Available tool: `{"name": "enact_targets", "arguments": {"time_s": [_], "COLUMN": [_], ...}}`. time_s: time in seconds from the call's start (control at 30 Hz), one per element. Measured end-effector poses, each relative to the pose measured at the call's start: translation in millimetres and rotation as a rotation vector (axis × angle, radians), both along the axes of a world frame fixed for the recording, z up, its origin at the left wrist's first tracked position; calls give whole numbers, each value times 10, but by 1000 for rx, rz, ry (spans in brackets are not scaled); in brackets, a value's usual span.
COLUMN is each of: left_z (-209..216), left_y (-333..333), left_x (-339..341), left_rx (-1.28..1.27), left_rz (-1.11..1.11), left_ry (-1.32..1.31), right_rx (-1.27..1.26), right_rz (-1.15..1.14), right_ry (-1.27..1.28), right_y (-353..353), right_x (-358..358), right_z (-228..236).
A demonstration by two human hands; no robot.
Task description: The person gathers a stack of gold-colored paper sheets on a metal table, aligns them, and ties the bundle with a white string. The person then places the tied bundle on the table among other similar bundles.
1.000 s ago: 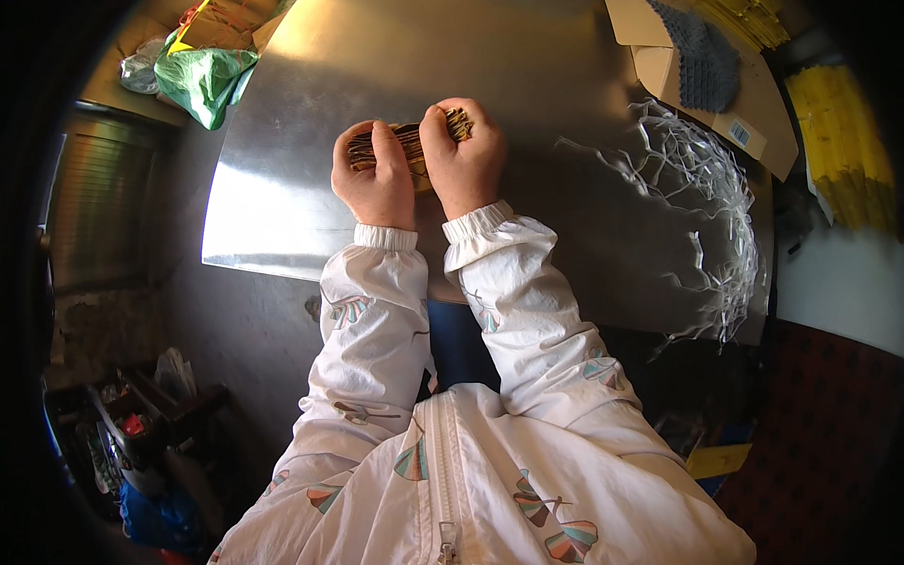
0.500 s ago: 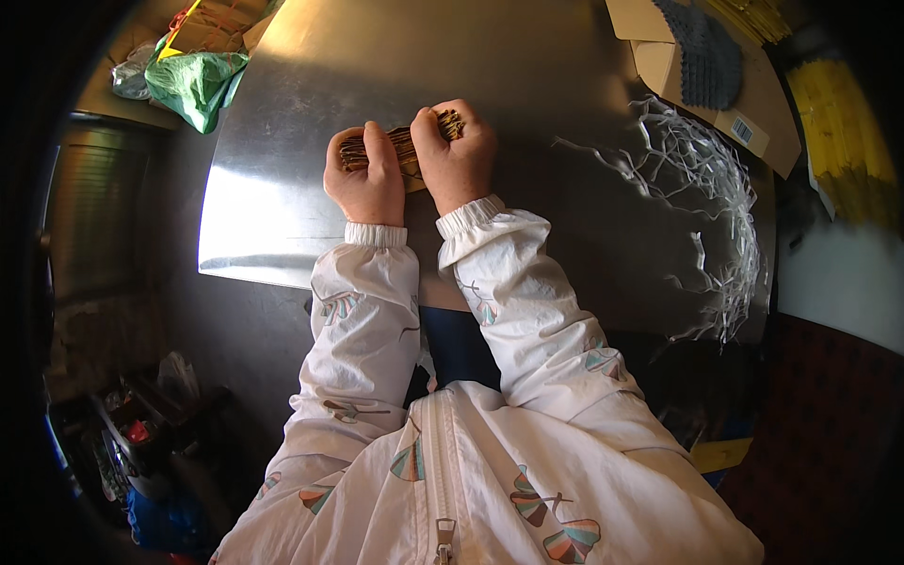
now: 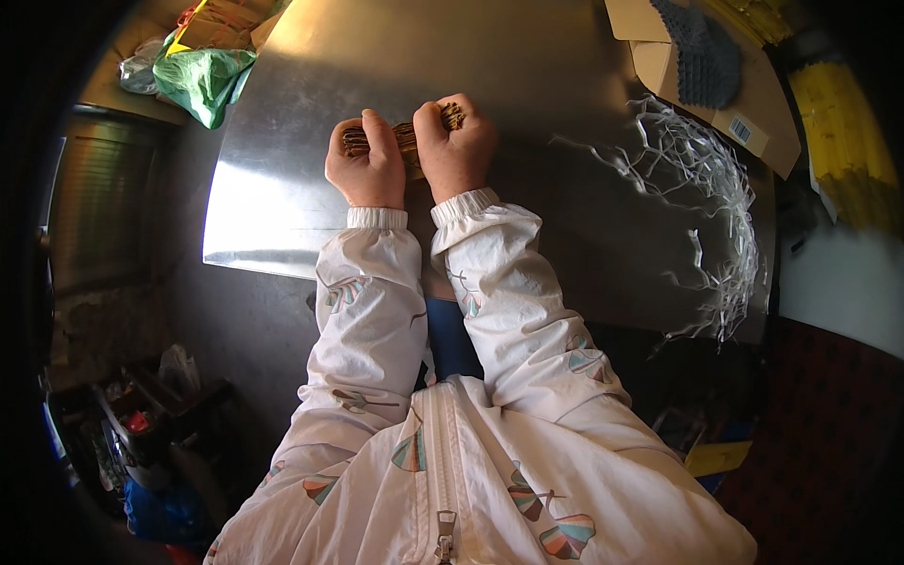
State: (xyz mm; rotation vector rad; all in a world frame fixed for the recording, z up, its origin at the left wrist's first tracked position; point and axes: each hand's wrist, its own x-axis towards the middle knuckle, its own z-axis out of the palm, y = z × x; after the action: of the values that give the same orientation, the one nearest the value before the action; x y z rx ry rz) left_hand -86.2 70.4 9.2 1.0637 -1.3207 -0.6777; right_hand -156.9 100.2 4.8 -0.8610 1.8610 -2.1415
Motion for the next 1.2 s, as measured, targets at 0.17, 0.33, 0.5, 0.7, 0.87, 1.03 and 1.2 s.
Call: {"name": "enact_targets", "arguments": {"time_s": [0.17,0.33,0.5,0.7,0.87,1.03,1.2], "left_z": [136,290,514,789,971,1167,1410], "left_y": [-3,-12,12,185,275,251,181], "left_x": [8,119,256,375,388,378,430], "left_rx": [-18,-12,13,81,108,210,351], "left_rz": [53,94,46,12,-6,-160,-571], "left_ry": [3,-9,-38,-174,-340,-494,-385], "right_rx": [46,61,53,206,135,136,-5], "right_rz": [-42,105,587,773,746,764,817], "right_ry": [-6,44,31,180,142,21,-366], "right_y": [19,147,441,755,821,902,1016], "right_x": [61,144,57,-90,-76,-125,-149], "right_z": [157,340,546,751,767,807,953]}}
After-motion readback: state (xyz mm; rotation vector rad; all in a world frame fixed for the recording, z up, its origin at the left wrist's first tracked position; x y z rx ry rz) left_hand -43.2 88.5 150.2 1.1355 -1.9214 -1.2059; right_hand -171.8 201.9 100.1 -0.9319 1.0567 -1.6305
